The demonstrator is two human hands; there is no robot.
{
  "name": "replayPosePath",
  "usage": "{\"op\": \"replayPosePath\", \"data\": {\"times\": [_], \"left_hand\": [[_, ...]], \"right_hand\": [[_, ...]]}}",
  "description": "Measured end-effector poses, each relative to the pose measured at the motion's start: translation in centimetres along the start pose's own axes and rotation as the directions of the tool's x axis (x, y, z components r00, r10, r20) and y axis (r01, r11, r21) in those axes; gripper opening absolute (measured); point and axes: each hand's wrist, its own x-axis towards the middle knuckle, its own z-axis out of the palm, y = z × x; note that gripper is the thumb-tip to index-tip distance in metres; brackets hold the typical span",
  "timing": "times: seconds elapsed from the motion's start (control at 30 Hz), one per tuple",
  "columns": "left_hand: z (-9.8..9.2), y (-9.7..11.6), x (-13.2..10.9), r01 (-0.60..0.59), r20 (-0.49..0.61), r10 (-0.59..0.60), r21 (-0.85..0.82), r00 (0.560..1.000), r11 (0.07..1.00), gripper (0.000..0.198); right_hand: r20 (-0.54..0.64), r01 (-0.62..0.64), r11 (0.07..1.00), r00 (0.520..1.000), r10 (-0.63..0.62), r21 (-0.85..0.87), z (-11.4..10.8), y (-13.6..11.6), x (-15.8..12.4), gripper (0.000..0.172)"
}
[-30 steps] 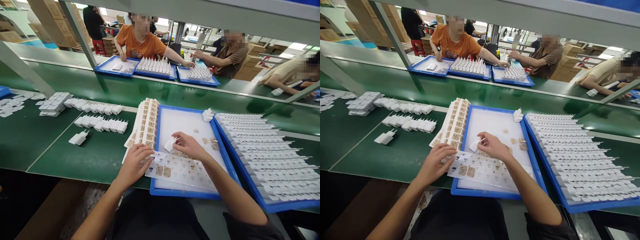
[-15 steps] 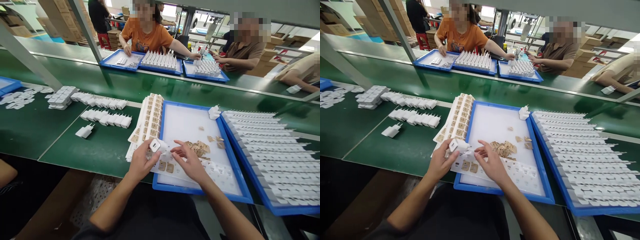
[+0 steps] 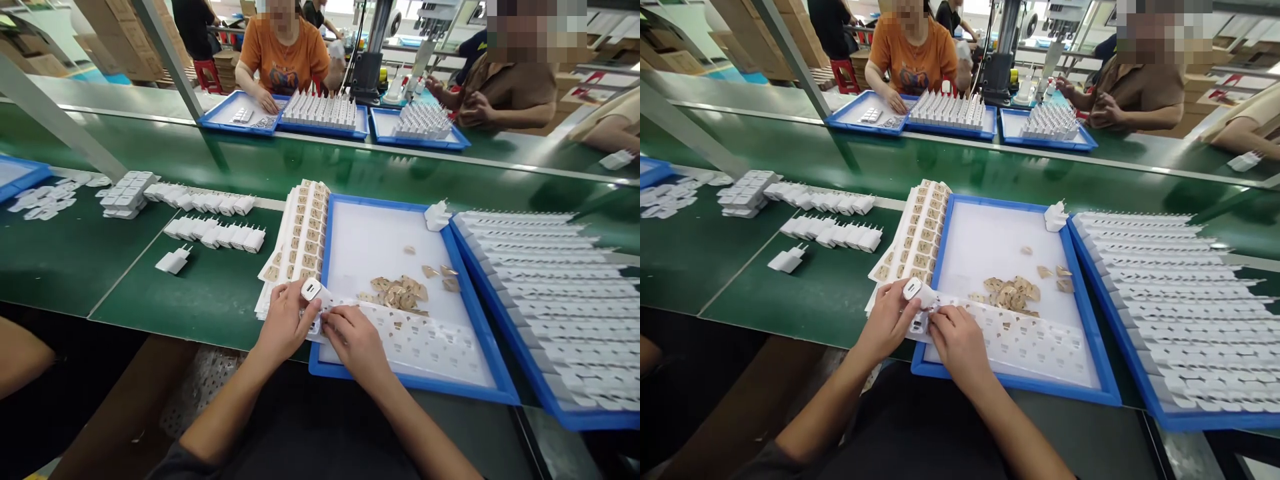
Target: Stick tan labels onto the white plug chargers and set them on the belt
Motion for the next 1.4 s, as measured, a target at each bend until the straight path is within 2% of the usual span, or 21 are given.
{"op": "replayPosePath", "data": {"times": [0.2,0.27,0.43,0.7,1.03,1.17,1.4], "left_hand": [[0.0,-0.1,-0.2,0.030,-0.021,-0.030,0.005,0.999,1.000,0.038],[0.0,-0.1,-0.3,0.036,-0.028,-0.036,-0.006,0.999,0.999,0.038],[0.1,-0.3,-0.6,0.035,-0.060,-0.036,-0.019,0.998,0.999,0.036],[0.0,-0.4,-0.7,0.020,-0.025,-0.021,-0.023,0.999,1.000,0.034],[0.2,-0.4,-0.7,0.030,-0.024,-0.032,-0.055,0.999,0.998,0.036],[0.3,-0.6,-0.8,0.019,-0.041,-0.021,-0.034,0.999,0.999,0.036],[0.1,-0.9,-1.0,0.005,-0.072,-0.007,-0.025,0.997,1.000,0.032]], "right_hand": [[-0.010,-0.052,0.998,0.999,0.051,-0.019,0.0,-0.2,0.2,0.011],[-0.011,-0.071,0.997,0.997,0.071,-0.020,0.0,-0.1,0.1,0.017],[-0.004,-0.055,0.996,0.999,0.055,-0.068,0.3,-0.4,-0.5,0.019],[-0.057,-0.087,0.987,0.995,0.080,-0.138,0.9,-1.6,-1.1,0.016],[-0.035,-0.157,0.987,0.987,0.156,-0.028,0.9,-2.0,-1.0,0.012],[0.032,-0.242,0.967,0.970,0.240,0.079,0.6,-1.8,-0.7,0.004],[0.101,-0.306,0.948,0.950,0.297,0.092,0.3,-1.6,-0.1,0.005]]}}
